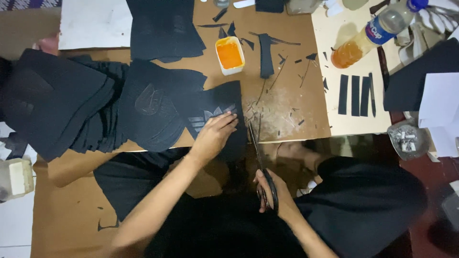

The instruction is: Cutting and trimming leather pieces using scissors at a workbench.

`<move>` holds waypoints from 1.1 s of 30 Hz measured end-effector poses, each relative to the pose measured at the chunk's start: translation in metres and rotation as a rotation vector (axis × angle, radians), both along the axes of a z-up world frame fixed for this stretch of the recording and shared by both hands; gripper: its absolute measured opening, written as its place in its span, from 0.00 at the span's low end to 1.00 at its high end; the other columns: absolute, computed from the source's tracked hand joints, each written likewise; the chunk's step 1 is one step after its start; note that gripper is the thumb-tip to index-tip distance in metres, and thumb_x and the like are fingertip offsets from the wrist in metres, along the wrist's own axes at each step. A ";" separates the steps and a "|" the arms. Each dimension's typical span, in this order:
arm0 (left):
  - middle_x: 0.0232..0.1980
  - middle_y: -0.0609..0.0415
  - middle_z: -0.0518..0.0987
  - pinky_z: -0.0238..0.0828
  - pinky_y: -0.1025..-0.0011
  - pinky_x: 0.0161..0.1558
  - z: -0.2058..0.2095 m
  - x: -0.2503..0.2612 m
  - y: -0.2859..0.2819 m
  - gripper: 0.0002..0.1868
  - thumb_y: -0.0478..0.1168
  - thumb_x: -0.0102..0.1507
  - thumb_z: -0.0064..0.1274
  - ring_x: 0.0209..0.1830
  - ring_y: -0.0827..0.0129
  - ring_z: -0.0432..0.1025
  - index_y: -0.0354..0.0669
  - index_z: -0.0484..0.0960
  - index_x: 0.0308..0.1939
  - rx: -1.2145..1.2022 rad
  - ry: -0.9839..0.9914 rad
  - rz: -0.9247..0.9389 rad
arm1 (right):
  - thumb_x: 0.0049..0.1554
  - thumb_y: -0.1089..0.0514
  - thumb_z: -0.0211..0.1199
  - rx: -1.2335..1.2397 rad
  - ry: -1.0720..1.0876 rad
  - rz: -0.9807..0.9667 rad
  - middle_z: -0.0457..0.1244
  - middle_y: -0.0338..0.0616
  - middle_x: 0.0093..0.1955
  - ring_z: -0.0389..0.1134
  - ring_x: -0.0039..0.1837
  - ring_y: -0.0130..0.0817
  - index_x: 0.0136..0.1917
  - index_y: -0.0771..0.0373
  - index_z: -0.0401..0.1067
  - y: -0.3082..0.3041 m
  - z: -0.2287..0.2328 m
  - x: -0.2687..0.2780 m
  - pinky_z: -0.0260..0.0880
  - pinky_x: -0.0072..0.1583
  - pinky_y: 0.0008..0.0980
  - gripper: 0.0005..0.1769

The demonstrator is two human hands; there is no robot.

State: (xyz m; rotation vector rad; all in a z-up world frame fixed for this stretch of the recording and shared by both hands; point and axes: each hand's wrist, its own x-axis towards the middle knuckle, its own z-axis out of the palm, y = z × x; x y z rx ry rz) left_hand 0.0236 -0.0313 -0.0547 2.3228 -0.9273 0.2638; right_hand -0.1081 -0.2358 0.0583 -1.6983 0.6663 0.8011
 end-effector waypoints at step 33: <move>0.59 0.38 0.75 0.64 0.50 0.54 0.054 0.059 0.006 0.18 0.25 0.64 0.54 0.59 0.45 0.70 0.34 0.77 0.59 0.100 -0.175 0.336 | 0.59 0.37 0.59 -0.147 -0.184 0.160 0.58 0.39 0.26 0.64 0.28 0.30 0.41 0.57 0.64 -0.009 -0.018 0.001 0.66 0.35 0.29 0.22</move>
